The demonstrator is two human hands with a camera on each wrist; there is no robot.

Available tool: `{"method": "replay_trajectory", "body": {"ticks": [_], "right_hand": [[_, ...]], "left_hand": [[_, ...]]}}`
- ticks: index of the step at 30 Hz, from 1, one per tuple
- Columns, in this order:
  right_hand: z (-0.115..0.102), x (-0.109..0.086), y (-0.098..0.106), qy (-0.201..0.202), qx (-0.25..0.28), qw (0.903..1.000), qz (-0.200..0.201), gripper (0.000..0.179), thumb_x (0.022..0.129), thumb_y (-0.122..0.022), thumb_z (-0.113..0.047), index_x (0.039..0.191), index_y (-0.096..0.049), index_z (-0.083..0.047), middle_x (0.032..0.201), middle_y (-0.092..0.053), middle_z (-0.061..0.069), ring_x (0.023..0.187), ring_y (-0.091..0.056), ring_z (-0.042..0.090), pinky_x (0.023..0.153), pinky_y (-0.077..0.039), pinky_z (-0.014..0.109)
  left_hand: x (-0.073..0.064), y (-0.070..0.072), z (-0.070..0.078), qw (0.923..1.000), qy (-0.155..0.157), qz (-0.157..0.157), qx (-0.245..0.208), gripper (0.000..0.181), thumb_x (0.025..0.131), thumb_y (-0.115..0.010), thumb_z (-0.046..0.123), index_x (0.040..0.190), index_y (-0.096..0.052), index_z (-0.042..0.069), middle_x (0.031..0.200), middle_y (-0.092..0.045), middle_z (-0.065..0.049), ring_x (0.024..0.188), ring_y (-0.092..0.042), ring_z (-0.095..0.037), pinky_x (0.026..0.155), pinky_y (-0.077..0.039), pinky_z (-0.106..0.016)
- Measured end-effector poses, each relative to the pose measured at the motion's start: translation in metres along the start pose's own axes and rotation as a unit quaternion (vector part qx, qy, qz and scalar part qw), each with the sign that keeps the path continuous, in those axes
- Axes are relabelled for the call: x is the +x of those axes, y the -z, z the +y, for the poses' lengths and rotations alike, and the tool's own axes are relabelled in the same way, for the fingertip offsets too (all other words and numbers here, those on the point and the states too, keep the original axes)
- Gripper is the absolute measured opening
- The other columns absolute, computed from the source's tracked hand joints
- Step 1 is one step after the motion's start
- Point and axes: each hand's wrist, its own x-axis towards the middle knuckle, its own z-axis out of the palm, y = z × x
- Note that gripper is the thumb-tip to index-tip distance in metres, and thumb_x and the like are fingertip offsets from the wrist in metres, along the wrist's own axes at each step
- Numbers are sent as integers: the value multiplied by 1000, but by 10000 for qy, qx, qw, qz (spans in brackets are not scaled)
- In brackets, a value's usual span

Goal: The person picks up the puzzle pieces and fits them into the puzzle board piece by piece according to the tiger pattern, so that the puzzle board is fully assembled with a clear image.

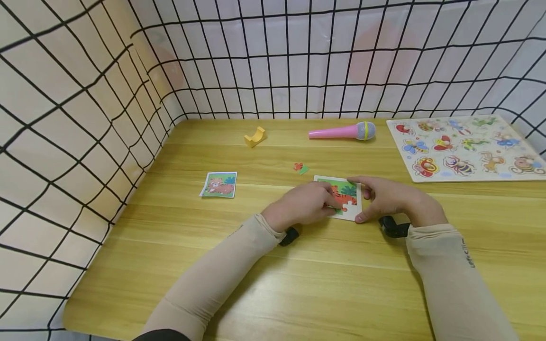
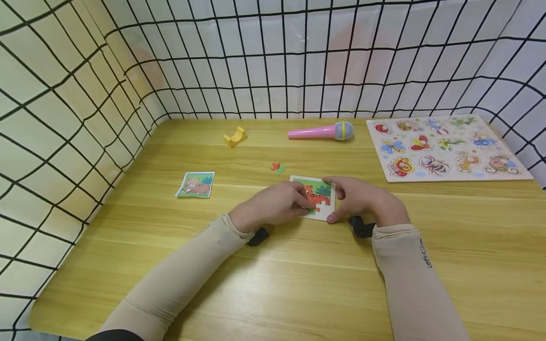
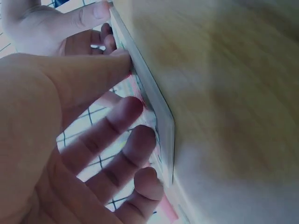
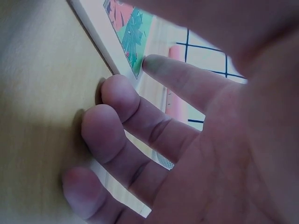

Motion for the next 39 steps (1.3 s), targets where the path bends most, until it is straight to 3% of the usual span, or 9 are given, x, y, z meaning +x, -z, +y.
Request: {"method": "replay_trajectory", "body": {"ticks": [4, 9, 12, 15, 18, 23, 26, 31, 39], "right_hand": [[-1, 0, 0, 1, 20, 10000, 3, 102, 74, -92, -26, 153, -32, 2, 95, -42, 12, 85, -41, 25, 70, -36, 37], [-1, 0, 1, -46, 17, 10000, 1, 103, 74, -92, -28, 153, -32, 1, 95, -42, 12, 85, -41, 25, 70, -37, 36], [-2, -1, 1, -78, 28, 10000, 8, 104, 74, -92, -28, 153, -32, 0, 96, -42, 13, 85, -42, 26, 70, -37, 37], [-2, -1, 0, -93, 18, 10000, 8, 104, 74, -92, -29, 153, -32, 0, 96, -43, 13, 86, -42, 26, 71, -37, 37], [-2, -1, -1, -126, -34, 9999, 1, 104, 73, -92, -31, 153, -32, -1, 97, -43, 12, 87, -42, 26, 72, -37, 37], [-4, 0, -1, -202, -90, 9998, -6, 106, 73, -92, -33, 154, -32, -2, 98, -43, 12, 88, -42, 26, 73, -37, 38], [-4, 1, -1, -208, -70, 9998, -19, 106, 73, -92, -32, 154, -32, -1, 97, -43, 12, 89, -42, 26, 73, -37, 38], [-4, 1, 0, -199, -53, 9998, -33, 106, 73, -92, -31, 154, -31, -2, 97, -42, 12, 89, -41, 27, 73, -36, 38], [-2, 1, 0, -103, -52, 9999, -7, 106, 73, -93, -31, 154, -31, 0, 96, -42, 12, 87, -41, 26, 73, -36, 38]], "left_hand": [[1, -1, 0, 9994, -256, 47, 221, 22, 99, -67, 20, 118, -77, 20, 111, -65, 2, 97, -59, -7, 86, -46, -20], [1, 0, 1, 9998, -128, 31, 155, 24, 99, -67, 19, 120, -76, 18, 116, -66, 2, 100, -60, -7, 87, -46, -20], [1, 0, -1, 9999, -118, 5, -5, 24, 98, -67, 19, 120, -76, 17, 118, -66, 2, 103, -60, -7, 89, -46, -20], [1, 0, -7, 9986, -120, -12, -520, 21, 98, -68, 17, 116, -77, 15, 115, -67, 3, 101, -59, -6, 87, -45, -19], [-1, 1, -18, 9912, 224, 142, -1299, 19, 98, -67, 17, 113, -77, 14, 108, -66, 6, 97, -58, -6, 83, -45, -19], [-10, 6, -42, 9656, 1292, 797, -2112, 29, 98, -69, 22, 124, -70, 11, 116, -61, 1, 97, -58, -14, 84, -47, -27], [-15, 10, -54, 9640, 1761, 921, -1767, 46, 98, -68, 28, 139, -60, 10, 132, -53, -7, 112, -53, -21, 96, -44, -33], [-22, 13, -66, 9691, 2342, 378, -670, 64, 100, -58, 48, 155, -42, 19, 147, -40, -10, 125, -40, -32, 104, -36, -48], [-21, 11, -67, 9635, 2572, 680, -303, 36, 96, -67, 44, 124, -68, 23, 134, -57, -1, 111, -49, -25, 93, -42, -43]]}}
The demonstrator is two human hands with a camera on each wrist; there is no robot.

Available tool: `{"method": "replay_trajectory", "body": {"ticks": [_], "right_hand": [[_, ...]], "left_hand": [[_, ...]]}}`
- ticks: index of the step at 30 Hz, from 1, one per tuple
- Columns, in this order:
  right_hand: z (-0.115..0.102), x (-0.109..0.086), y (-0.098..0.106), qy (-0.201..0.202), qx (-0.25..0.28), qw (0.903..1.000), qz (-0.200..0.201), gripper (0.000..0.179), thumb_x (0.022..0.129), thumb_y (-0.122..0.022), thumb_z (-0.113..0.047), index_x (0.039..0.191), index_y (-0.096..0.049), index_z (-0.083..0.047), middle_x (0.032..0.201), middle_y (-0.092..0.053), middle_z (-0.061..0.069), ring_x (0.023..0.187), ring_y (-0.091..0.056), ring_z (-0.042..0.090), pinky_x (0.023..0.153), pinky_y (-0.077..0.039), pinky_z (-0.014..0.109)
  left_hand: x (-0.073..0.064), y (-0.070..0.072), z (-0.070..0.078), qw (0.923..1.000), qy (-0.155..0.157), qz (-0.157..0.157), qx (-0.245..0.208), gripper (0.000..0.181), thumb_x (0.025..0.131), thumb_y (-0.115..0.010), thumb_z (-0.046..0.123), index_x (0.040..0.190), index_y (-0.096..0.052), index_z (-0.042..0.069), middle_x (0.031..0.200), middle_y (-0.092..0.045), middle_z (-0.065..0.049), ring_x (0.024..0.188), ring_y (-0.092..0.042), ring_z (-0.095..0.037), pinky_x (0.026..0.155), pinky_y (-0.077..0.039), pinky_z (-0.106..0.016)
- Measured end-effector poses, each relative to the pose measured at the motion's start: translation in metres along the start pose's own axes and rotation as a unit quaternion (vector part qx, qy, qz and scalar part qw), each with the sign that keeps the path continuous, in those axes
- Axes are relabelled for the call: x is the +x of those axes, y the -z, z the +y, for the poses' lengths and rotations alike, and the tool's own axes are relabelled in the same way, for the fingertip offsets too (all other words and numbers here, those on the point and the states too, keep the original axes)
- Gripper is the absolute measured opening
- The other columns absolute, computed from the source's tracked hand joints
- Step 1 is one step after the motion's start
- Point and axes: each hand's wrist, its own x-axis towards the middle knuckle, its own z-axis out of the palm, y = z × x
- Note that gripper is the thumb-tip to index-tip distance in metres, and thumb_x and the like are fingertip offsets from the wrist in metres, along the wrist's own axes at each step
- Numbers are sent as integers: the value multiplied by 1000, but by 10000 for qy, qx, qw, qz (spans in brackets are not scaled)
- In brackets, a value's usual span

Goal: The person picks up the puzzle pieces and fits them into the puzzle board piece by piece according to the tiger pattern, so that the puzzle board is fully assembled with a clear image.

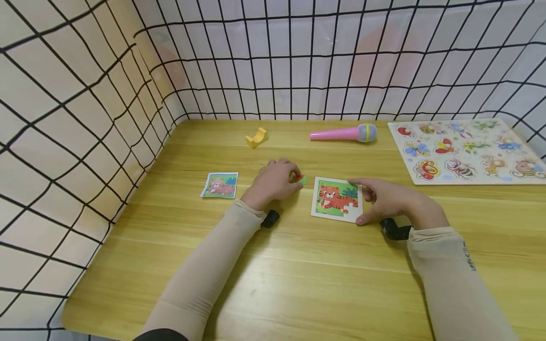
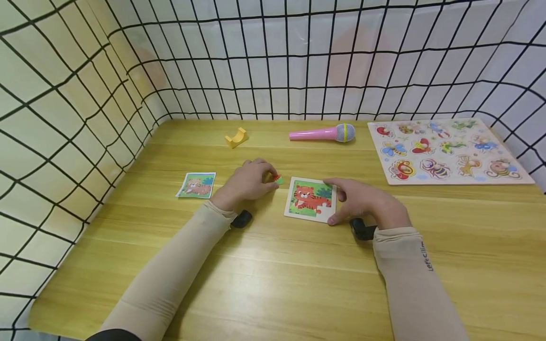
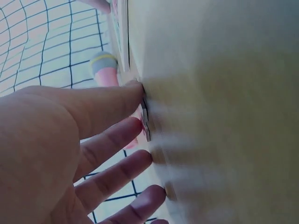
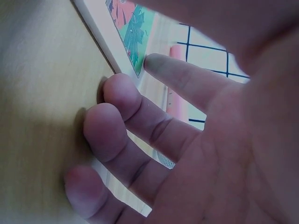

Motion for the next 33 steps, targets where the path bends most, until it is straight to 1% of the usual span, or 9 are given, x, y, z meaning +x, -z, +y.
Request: {"method": "replay_trajectory", "body": {"ticks": [6, 10, 14, 19, 24, 26, 28, 31, 33], "right_hand": [[1, 0, 0, 21, -20, 10000, 15, 106, 72, -93, -31, 154, -32, 0, 95, -42, 11, 87, -41, 25, 73, -36, 38], [2, 1, 0, -18, -12, 10000, 10, 107, 72, -93, -32, 154, -32, -1, 95, -42, 11, 87, -41, 25, 72, -35, 38], [2, 1, -1, -31, -21, 10000, 6, 107, 72, -93, -33, 154, -31, -2, 96, -42, 11, 87, -41, 26, 72, -36, 38], [2, 1, 0, -5, -13, 10000, 15, 107, 72, -93, -32, 154, -32, -1, 96, -42, 11, 87, -41, 26, 73, -36, 38], [2, 1, 0, 18, -45, 10000, 10, 107, 72, -93, -33, 154, -32, -1, 96, -43, 11, 87, -42, 26, 73, -36, 38], [2, 0, 0, 22, -67, 10000, 8, 107, 72, -93, -33, 154, -32, -1, 96, -43, 11, 87, -42, 25, 73, -36, 38], [2, 0, 0, 20, -90, 10000, 12, 106, 73, -92, -34, 154, -32, -1, 96, -43, 11, 86, -42, 25, 73, -36, 38], [1, 0, -1, 53, -171, 9998, 30, 106, 73, -92, -36, 154, -33, -2, 94, -44, 11, 85, -42, 25, 72, -36, 38], [0, 1, -2, 139, -303, 9994, 84, 106, 73, -91, -40, 154, -34, -3, 99, -47, 14, 89, -45, 27, 76, -39, 41]], "left_hand": [[0, 2, 3, 9999, 21, -111, 118, 44, 97, -67, 41, 134, -64, 17, 129, -57, -4, 111, -51, -25, 93, -44, -41], [-1, 2, 2, 9999, 28, -95, 29, 42, 96, -68, 41, 130, -68, 17, 125, -57, -3, 108, -51, -25, 90, -44, -39], [-1, 2, 1, 9999, 74, -65, -71, 43, 95, -70, 41, 129, -68, 16, 123, -58, -3, 106, -52, -24, 90, -44, -39], [1, 3, 1, 9999, 96, -46, -74, 45, 94, -71, 42, 129, -69, 15, 121, -60, -2, 103, -55, -20, 89, -46, -39], [2, 4, 5, 9996, 36, 91, -265, 42, 90, -73, 47, 118, -74, 16, 115, -65, 3, 100, -56, -12, 87, -47, -36], [2, 3, 9, 9990, -77, 132, -429, 42, 89, -75, 48, 116, -75, 16, 114, -66, 4, 101, -57, -11, 87, -47, -34], [1, 2, 16, 9981, -296, 118, -527, 43, 88, -76, 48, 118, -75, 16, 116, -66, 3, 103, -58, -12, 88, -47, -32], [-2, -1, 28, 9953, -793, 1, -551, 44, 88, -77, 46, 121, -74, 16, 119, -65, 2, 105, -58, -12, 90, -46, -30], [-4, -3, 37, 9919, -1179, -119, -461, 44, 89, -77, 44, 122, -74, 16, 118, -64, 2, 103, -57, -12, 89, -46, -28]]}}
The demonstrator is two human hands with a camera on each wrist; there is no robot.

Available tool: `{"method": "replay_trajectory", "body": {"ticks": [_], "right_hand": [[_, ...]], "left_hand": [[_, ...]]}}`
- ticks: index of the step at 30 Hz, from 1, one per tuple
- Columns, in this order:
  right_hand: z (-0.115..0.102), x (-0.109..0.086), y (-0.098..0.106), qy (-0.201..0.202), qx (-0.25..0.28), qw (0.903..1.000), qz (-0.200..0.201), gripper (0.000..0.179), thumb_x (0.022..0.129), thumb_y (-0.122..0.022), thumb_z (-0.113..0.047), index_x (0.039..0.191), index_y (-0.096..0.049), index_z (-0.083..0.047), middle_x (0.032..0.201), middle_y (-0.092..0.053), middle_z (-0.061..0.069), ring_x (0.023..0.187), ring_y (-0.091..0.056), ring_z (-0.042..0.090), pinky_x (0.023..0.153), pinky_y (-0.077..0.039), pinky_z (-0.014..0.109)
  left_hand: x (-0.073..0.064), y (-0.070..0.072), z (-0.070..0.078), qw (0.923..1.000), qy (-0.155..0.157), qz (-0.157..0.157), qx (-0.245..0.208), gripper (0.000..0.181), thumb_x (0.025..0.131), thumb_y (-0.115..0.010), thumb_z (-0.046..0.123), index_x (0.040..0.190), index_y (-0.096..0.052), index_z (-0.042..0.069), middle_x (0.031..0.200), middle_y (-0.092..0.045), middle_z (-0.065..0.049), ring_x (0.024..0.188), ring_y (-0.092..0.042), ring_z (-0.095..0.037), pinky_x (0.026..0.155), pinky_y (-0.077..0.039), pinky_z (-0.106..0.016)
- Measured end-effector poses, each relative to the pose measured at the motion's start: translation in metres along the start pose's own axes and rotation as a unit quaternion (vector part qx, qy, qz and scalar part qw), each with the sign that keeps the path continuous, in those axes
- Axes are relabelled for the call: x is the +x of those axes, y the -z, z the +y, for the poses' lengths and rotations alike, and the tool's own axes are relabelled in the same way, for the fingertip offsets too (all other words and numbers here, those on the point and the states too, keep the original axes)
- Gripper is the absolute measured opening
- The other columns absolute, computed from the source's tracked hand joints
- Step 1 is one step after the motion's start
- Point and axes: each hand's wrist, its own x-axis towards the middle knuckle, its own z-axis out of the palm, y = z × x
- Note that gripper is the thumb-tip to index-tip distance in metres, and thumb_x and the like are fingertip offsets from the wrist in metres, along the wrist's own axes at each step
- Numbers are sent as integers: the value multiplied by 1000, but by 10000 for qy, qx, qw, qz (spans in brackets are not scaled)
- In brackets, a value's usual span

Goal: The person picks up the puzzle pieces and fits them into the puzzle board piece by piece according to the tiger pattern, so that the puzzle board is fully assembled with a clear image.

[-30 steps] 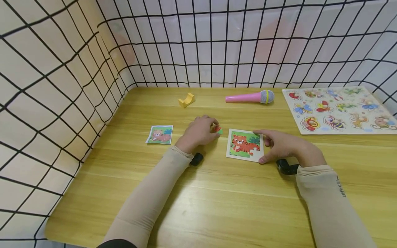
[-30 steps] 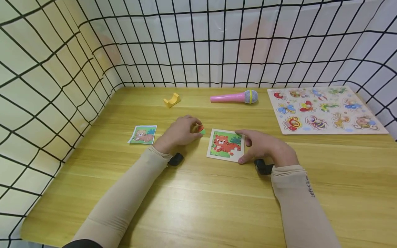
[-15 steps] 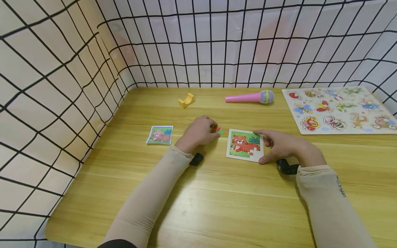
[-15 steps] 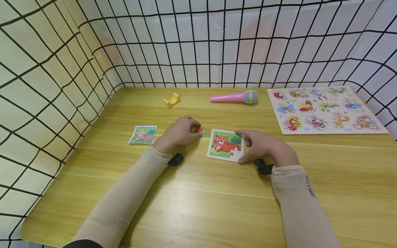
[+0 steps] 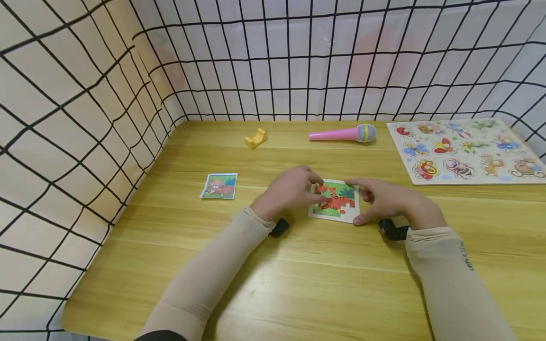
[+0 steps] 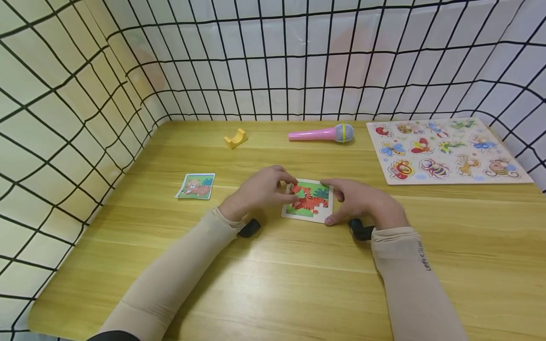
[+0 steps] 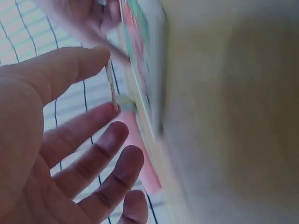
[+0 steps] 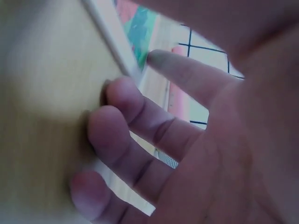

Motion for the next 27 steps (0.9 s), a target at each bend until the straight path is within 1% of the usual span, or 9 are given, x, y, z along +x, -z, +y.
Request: {"method": "replay_trajectory", "body": {"ticks": [4, 6, 8, 13, 17, 20, 23, 25, 27], "right_hand": [[-2, 2, -3, 190, -228, 9995, 85, 106, 74, -89, -47, 155, -36, -6, 112, -52, 19, 98, -47, 31, 85, -42, 47], [-4, 3, -4, 260, -267, 9992, 109, 106, 74, -88, -48, 155, -36, -6, 119, -52, 20, 101, -47, 31, 87, -43, 48], [-4, 3, -5, 279, -282, 9992, 101, 107, 74, -88, -49, 156, -36, -6, 117, -53, 19, 98, -47, 31, 83, -43, 45], [-4, 2, -3, 305, -311, 9990, 66, 111, 72, -89, -49, 156, -34, -5, 110, -51, 16, 96, -46, 30, 80, -42, 41], [-5, 1, -2, 289, -294, 9991, 72, 112, 71, -90, -48, 156, -32, -5, 109, -50, 17, 96, -46, 30, 82, -41, 44], [-5, 0, -2, 270, -280, 9992, 129, 112, 70, -90, -48, 156, -32, -5, 118, -50, 22, 103, -46, 34, 91, -42, 52], [-4, 0, -3, 239, -269, 9992, 176, 112, 70, -90, -49, 156, -33, -5, 129, -47, 27, 111, -46, 37, 99, -37, 61], [-4, 0, -5, 249, -252, 9992, 198, 112, 70, -91, -49, 156, -33, -5, 134, -45, 28, 114, -45, 38, 102, -35, 63], [-4, 0, -6, 239, -236, 9992, 199, 112, 70, -91, -49, 156, -33, -5, 132, -46, 27, 112, -46, 37, 101, -36, 62]], "left_hand": [[-2, -6, 14, 9968, -711, -245, 267, 44, 88, -78, 43, 123, -74, 19, 113, -62, 2, 97, -56, -11, 82, -44, -24], [-3, -9, 20, 9942, -939, -332, 400, 43, 87, -78, 44, 124, -74, 21, 113, -62, 2, 97, -55, -11, 81, -43, -24], [-4, -12, 25, 9922, -1039, -402, 555, 43, 88, -77, 46, 125, -74, 24, 115, -62, 2, 99, -53, -13, 82, -42, -25], [-8, -15, 33, 9898, -929, -579, 910, 45, 91, -72, 50, 132, -69, 32, 121, -59, 0, 102, -51, -16, 86, -41, -30], [-9, -16, 36, 9894, -850, -551, 1044, 45, 93, -69, 51, 135, -67, 33, 121, -58, 2, 102, -51, -16, 86, -42, -32], [-9, -17, 37, 9896, -841, -453, 1076, 43, 94, -68, 49, 135, -67, 33, 118, -59, 3, 101, -52, -15, 85, -43, -32], [-10, -18, 38, 9906, -788, -403, 1044, 41, 95, -68, 47, 133, -68, 32, 116, -60, 3, 98, -52, -15, 82, -44, -32], [-11, -19, 39, 9910, -742, -390, 1048, 40, 94, -69, 47, 131, -70, 32, 116, -61, 3, 97, -52, -15, 81, -45, -32], [-11, -21, 39, 9909, -683, -369, 1104, 38, 94, -69, 47, 129, -71, 32, 114, -61, 4, 95, -53, -14, 81, -45, -32]]}}
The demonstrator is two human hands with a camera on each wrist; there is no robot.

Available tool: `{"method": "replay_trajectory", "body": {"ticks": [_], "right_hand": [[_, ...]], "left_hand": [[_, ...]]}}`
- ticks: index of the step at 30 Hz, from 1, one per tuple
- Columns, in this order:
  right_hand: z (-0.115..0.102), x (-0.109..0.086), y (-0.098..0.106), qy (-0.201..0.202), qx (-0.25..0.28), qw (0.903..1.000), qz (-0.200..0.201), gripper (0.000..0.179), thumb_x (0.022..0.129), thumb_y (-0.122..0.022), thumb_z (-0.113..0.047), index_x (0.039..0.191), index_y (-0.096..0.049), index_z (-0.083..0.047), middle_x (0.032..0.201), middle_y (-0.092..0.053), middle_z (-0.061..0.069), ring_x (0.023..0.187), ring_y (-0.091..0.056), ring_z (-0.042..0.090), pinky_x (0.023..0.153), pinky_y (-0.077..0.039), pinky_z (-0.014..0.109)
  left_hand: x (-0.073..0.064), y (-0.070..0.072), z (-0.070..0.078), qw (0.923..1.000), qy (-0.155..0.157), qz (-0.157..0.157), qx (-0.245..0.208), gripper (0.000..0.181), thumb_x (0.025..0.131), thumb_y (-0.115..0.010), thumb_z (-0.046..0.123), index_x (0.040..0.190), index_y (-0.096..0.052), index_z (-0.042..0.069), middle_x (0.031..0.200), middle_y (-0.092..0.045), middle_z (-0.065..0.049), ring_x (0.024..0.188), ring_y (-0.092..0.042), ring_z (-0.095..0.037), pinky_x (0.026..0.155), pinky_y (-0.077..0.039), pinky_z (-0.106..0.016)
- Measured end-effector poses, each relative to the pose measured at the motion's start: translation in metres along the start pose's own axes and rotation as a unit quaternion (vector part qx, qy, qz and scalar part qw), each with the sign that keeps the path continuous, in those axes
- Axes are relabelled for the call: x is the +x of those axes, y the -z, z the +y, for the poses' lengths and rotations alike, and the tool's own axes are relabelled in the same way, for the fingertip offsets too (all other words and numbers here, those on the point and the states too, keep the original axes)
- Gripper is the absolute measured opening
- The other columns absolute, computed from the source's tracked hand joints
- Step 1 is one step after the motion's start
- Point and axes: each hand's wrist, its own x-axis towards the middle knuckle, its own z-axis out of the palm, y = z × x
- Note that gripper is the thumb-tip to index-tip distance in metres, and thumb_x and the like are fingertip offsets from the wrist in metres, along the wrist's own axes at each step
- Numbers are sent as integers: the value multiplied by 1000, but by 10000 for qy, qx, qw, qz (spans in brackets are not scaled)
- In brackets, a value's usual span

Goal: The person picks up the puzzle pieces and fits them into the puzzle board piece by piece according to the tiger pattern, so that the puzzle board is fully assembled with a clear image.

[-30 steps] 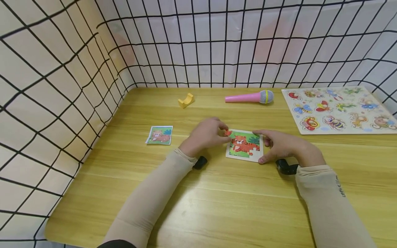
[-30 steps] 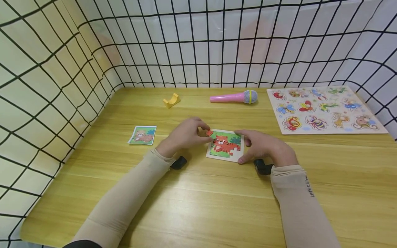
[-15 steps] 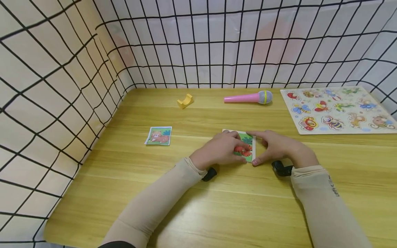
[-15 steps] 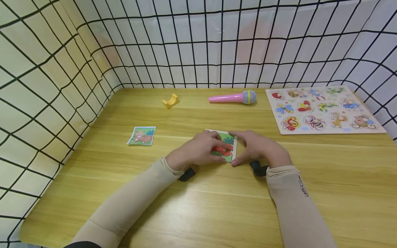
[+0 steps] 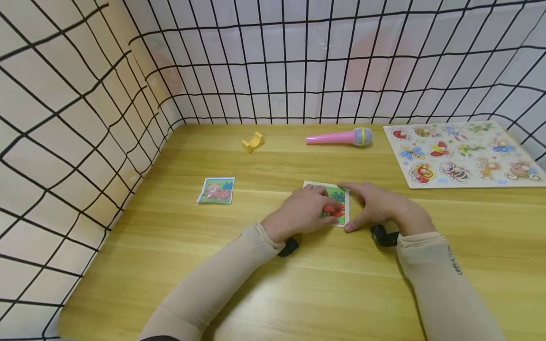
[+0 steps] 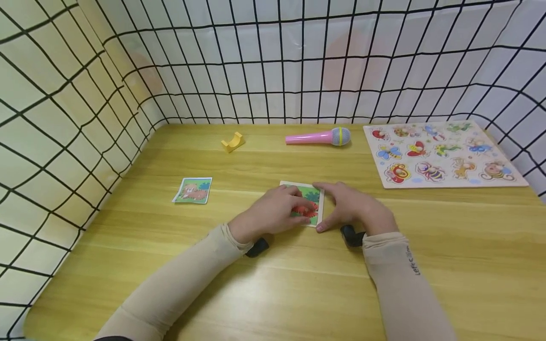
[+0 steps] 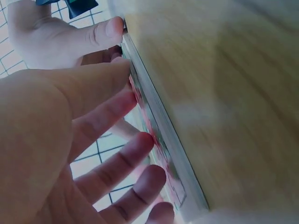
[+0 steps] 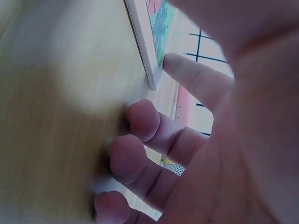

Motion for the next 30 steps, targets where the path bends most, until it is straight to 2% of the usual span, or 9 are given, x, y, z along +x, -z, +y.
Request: {"method": "replay_trajectory", "body": {"ticks": [7, 14, 17, 21, 23, 25, 30], "right_hand": [[-3, -4, -15, -158, 79, 9998, -32, 112, 69, -91, -50, 156, -34, -8, 126, -48, 25, 111, -46, 38, 97, -39, 60], [-10, -4, -16, -189, 109, 9998, -24, 111, 70, -91, -48, 157, -33, -9, 134, -44, 29, 119, -44, 41, 102, -35, 64], [-12, -4, -14, -191, 97, 9998, -48, 110, 71, -91, -47, 156, -33, -9, 129, -45, 28, 114, -45, 39, 100, -37, 63], [-12, -2, -14, -211, 112, 9996, -118, 110, 71, -90, -47, 157, -32, -9, 118, -47, 22, 104, -45, 35, 92, -42, 55], [-9, 0, -14, -197, 152, 9996, -110, 110, 71, -90, -46, 157, -32, -9, 117, -47, 20, 103, -45, 33, 90, -42, 52], [-6, 2, -13, -156, 241, 9996, -36, 108, 72, -91, -43, 157, -34, -8, 110, -48, 19, 98, -45, 31, 84, -42, 47], [2, 5, -10, -149, 264, 9994, 194, 101, 75, -90, -41, 154, -38, -6, 90, -44, 11, 84, -42, 25, 70, -36, 39]], "left_hand": [[-11, -11, 8, 9991, 234, 65, 350, 35, 96, -67, 47, 129, -70, 36, 111, -60, 5, 94, -55, -14, 77, -48, -33], [-14, -11, 3, 9990, 419, 80, 91, 35, 94, -68, 49, 127, -71, 37, 123, -61, 0, 104, -57, -18, 85, -49, -35], [-13, -11, 0, 9992, 399, 44, -23, 36, 94, -68, 49, 128, -71, 36, 123, -61, -2, 105, -57, -18, 85, -49, -34], [-14, -6, -5, 9990, 350, -119, -270, 42, 93, -71, 46, 131, -69, 30, 123, -60, -3, 103, -57, -18, 84, -49, -33], [-14, -2, -8, 9982, 402, -215, -385, 45, 91, -73, 45, 132, -68, 26, 122, -60, -2, 101, -56, -17, 82, -48, -31], [-13, 2, -11, 9973, 503, -286, -463, 50, 90, -75, 45, 133, -67, 22, 120, -58, 0, 98, -55, -16, 80, -47, -29], [-8, 5, -17, 9966, 671, -278, -399, 53, 90, -73, 49, 135, -66, 21, 122, -57, -1, 100, -52, -18, 84, -45, -29]]}}
